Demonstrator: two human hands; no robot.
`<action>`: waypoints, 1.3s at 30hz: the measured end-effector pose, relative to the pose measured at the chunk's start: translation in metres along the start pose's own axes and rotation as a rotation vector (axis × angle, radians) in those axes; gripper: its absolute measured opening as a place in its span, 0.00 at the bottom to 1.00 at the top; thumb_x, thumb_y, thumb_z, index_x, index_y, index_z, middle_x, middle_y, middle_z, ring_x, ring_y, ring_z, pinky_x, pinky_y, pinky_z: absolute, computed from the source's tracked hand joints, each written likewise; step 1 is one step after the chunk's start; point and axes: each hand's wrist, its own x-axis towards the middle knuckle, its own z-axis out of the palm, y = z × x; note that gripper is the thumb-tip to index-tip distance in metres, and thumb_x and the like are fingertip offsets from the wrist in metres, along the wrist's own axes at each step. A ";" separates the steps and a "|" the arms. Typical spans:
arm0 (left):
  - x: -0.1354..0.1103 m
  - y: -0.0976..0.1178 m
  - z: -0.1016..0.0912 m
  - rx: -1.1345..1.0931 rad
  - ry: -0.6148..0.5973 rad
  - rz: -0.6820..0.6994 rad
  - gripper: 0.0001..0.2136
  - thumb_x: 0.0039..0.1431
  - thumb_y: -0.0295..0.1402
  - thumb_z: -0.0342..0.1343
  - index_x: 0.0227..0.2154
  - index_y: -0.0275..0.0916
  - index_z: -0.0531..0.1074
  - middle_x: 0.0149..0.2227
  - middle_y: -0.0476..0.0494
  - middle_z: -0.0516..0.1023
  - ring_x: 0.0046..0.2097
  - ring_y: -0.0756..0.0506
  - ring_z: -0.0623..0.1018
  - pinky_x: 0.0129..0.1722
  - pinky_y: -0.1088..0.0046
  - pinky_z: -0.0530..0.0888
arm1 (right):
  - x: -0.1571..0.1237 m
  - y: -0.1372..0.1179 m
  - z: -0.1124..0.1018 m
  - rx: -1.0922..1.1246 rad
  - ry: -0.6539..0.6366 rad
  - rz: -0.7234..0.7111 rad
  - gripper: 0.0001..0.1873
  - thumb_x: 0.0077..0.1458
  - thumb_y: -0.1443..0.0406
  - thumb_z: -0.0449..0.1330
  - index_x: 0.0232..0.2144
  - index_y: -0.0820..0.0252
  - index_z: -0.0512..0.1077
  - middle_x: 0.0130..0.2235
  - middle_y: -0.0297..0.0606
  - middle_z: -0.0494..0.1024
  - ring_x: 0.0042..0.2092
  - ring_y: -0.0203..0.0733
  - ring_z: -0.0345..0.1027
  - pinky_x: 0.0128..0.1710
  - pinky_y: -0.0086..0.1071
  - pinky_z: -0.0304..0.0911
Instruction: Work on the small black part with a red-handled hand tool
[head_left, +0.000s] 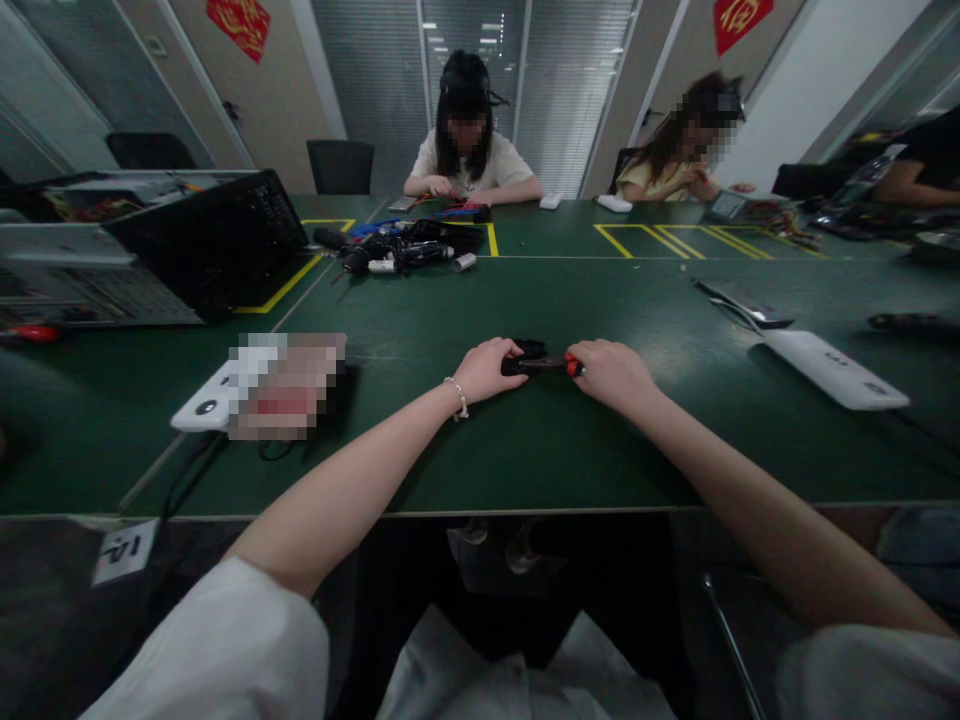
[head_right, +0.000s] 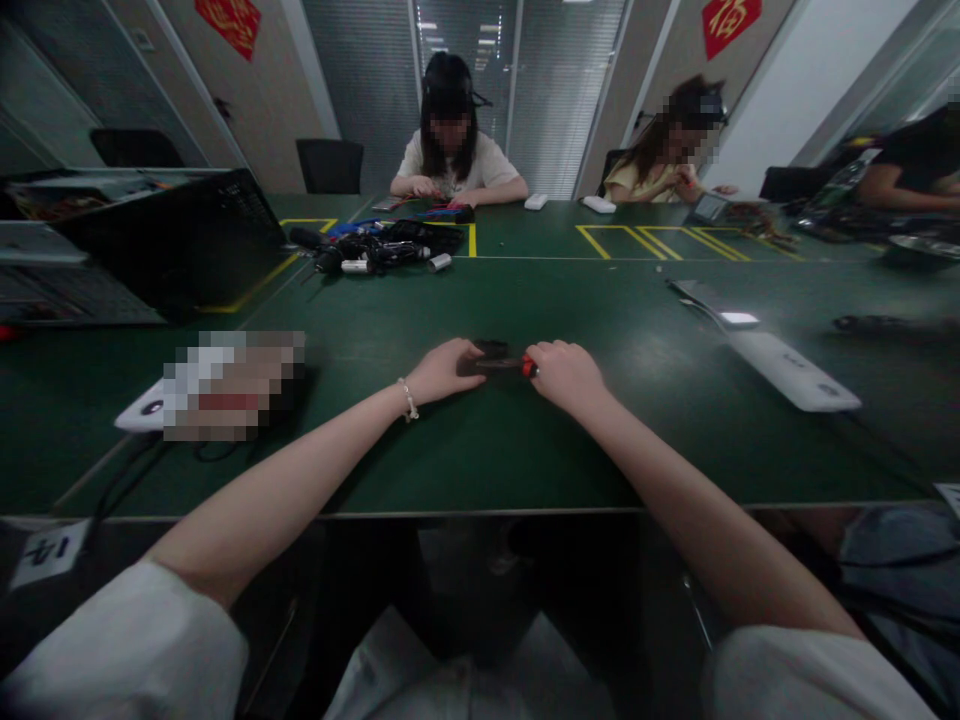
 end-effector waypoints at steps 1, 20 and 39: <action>0.000 0.000 0.000 0.000 0.003 0.002 0.13 0.48 0.38 0.58 0.37 0.38 0.69 0.40 0.44 0.73 0.42 0.44 0.72 0.40 0.66 0.70 | 0.000 0.000 0.000 -0.005 0.001 -0.002 0.10 0.49 0.66 0.52 0.35 0.61 0.69 0.35 0.41 0.75 0.35 0.43 0.66 0.30 0.33 0.56; -0.001 0.002 -0.003 -0.010 -0.023 -0.011 0.13 0.49 0.38 0.57 0.37 0.39 0.69 0.40 0.44 0.72 0.43 0.43 0.72 0.40 0.66 0.70 | 0.000 -0.001 -0.001 0.010 -0.005 0.001 0.10 0.50 0.66 0.51 0.34 0.61 0.69 0.34 0.40 0.75 0.34 0.42 0.66 0.31 0.33 0.56; -0.001 0.001 -0.001 -0.023 -0.012 -0.012 0.14 0.49 0.38 0.57 0.38 0.38 0.69 0.41 0.43 0.72 0.43 0.44 0.72 0.41 0.66 0.70 | 0.001 -0.001 -0.002 0.009 -0.029 0.009 0.10 0.50 0.66 0.52 0.35 0.61 0.69 0.35 0.42 0.75 0.35 0.43 0.66 0.31 0.33 0.56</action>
